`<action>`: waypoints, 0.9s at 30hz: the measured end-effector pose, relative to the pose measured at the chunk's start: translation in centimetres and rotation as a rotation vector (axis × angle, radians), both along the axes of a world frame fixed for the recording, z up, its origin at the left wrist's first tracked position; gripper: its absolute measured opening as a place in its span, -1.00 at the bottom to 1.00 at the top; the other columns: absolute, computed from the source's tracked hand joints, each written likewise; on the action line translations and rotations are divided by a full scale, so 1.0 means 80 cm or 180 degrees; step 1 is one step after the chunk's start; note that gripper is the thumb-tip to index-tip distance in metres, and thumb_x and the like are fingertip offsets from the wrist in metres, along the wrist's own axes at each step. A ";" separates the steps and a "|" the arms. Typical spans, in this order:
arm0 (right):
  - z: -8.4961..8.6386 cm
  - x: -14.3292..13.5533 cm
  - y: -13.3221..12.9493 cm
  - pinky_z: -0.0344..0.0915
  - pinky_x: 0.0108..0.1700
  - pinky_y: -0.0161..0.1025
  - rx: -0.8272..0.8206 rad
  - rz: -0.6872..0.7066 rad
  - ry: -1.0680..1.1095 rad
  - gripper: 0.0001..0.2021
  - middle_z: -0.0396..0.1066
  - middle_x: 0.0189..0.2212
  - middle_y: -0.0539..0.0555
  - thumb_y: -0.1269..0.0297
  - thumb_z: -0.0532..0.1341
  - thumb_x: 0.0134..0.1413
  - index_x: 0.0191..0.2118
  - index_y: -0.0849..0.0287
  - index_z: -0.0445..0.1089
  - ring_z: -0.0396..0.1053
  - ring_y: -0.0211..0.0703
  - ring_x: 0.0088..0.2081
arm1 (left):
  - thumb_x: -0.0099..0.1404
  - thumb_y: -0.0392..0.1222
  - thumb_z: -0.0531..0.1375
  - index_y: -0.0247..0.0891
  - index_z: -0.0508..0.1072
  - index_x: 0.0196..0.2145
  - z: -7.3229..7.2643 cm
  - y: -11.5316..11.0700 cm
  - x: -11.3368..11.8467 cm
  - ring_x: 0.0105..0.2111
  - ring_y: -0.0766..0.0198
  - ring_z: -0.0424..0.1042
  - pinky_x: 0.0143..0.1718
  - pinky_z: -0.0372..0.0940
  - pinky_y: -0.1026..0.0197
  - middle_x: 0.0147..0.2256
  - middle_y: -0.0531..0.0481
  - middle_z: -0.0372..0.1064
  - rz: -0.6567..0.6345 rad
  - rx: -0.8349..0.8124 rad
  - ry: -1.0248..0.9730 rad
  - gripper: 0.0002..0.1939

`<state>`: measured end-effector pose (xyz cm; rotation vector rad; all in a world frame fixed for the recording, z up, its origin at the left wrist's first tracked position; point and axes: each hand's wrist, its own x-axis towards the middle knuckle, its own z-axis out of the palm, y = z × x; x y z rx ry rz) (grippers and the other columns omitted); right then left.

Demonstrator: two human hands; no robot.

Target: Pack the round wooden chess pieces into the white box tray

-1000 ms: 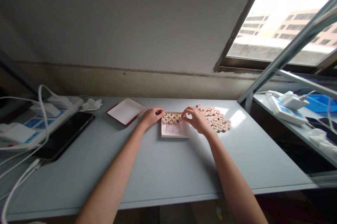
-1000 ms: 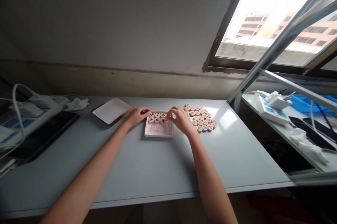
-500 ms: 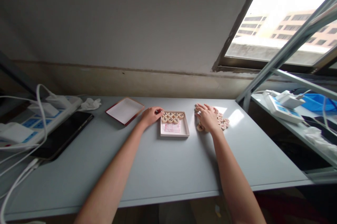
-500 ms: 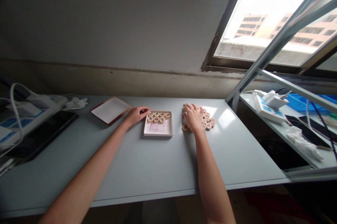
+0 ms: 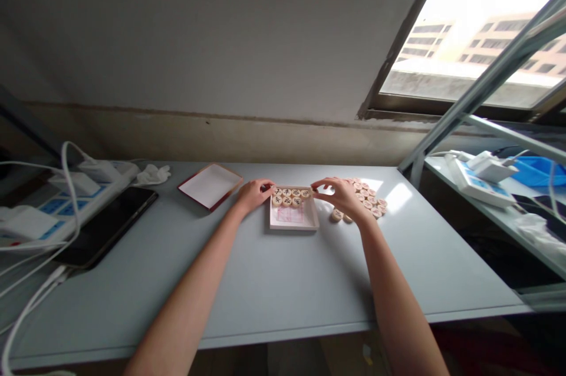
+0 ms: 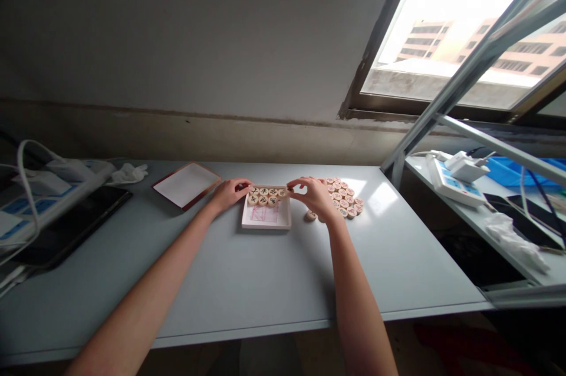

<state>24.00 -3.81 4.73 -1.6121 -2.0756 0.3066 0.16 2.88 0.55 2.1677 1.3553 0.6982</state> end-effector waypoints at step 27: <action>0.000 -0.022 -0.005 0.04 -0.17 -0.18 -0.0111 0.0303 -0.0718 -0.85 0.40 -0.32 0.05 0.30 0.20 -0.02 -0.26 0.11 0.38 0.29 -0.12 -0.26 | 0.16 -0.10 0.08 -0.24 0.49 -0.27 -0.003 0.002 0.000 -0.27 0.22 0.40 -0.24 0.24 0.27 -0.26 -0.03 0.46 -0.0036 0.0078 0.0067 -0.73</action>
